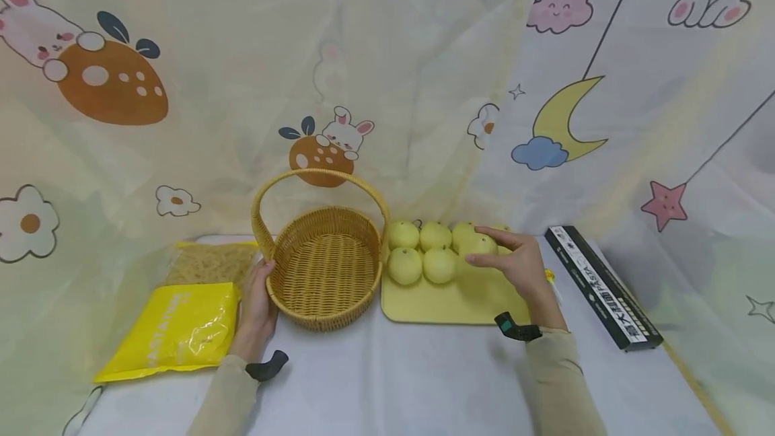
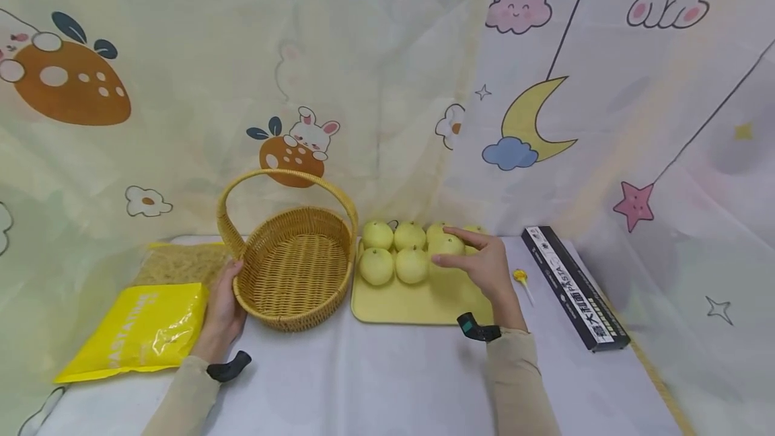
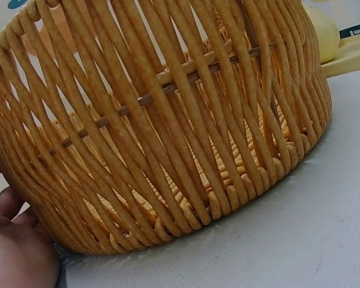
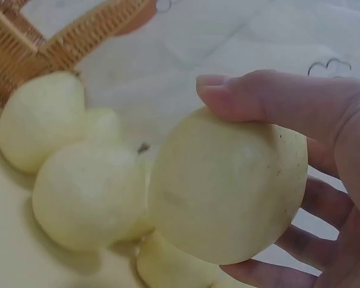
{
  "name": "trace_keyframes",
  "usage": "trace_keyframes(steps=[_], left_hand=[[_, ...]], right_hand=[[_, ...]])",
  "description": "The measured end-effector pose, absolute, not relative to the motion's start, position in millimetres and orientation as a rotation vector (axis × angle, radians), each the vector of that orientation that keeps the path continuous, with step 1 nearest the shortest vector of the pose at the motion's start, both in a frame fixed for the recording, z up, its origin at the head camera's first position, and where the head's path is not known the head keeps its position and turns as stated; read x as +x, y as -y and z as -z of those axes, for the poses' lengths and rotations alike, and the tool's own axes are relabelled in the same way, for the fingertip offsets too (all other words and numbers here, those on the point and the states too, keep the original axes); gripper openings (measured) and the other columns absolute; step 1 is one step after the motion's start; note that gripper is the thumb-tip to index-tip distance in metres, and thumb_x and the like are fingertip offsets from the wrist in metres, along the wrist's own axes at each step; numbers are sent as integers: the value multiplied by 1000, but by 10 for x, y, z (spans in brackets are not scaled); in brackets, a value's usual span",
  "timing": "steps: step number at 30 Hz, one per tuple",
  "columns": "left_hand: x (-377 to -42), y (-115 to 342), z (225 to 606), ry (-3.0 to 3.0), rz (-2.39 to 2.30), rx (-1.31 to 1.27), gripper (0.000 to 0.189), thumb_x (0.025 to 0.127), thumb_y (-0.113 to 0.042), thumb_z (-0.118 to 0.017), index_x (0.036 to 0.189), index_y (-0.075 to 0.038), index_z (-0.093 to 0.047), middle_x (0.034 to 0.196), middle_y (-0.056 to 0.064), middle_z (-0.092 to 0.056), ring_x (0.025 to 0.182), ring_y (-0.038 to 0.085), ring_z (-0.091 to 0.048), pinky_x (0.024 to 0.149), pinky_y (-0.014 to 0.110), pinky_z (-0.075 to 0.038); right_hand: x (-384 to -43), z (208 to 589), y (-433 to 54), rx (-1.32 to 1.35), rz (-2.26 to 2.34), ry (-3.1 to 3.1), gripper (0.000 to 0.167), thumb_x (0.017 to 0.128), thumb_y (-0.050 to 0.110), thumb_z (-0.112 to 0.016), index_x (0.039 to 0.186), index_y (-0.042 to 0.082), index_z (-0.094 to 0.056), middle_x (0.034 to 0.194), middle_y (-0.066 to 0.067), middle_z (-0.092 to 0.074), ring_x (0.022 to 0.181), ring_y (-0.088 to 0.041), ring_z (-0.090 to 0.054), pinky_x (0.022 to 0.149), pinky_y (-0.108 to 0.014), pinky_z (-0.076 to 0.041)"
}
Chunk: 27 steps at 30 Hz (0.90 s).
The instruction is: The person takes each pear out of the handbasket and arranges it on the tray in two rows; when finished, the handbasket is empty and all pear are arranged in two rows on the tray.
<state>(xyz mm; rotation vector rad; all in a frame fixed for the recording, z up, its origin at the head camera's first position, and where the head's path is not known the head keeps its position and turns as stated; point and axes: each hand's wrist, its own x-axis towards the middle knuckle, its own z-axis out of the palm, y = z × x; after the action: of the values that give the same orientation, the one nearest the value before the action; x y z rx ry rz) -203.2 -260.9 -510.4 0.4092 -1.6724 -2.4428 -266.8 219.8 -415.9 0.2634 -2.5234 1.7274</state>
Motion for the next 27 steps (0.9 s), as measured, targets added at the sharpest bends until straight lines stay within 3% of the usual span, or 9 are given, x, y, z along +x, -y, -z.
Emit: trace_keyframes(steps=[3,9,19,27], left_hand=[[-2030,2618,5089,1677,2432,420,60,113,-40,-46,168,-20,-32,170,1,-37,151,16,-40,126,27,-36],[-2029,2617,5091,1684,2428,422,60,113,-41,-46,168,-21,-32,169,0,-37,152,16,-40,126,28,-37],[-2037,2621,5092,1686,2429,406,59,113,-41,-46,168,-22,-32,169,-1,-36,152,16,-40,126,27,-37],[-2029,2610,5107,1697,2423,422,60,113,-41,-45,168,-22,-32,170,-1,-36,153,17,-40,127,29,-36]], right_hand=[[-2695,4227,-2229,196,-1665,2556,69,76,34,-98,136,12,-73,147,-14,-66,149,-32,-49,124,-59,-38],[-2753,4403,-2272,141,-1550,2632,70,74,46,-97,134,17,-76,144,-9,-68,144,-34,-54,118,-55,-48],[-2813,4520,-2299,134,-1486,2658,68,74,48,-97,130,14,-78,140,-11,-71,139,-36,-58,110,-57,-52],[-2849,4651,-2306,127,-1486,2624,60,76,43,-97,123,10,-80,136,-12,-73,135,-37,-62,112,-53,-53]])
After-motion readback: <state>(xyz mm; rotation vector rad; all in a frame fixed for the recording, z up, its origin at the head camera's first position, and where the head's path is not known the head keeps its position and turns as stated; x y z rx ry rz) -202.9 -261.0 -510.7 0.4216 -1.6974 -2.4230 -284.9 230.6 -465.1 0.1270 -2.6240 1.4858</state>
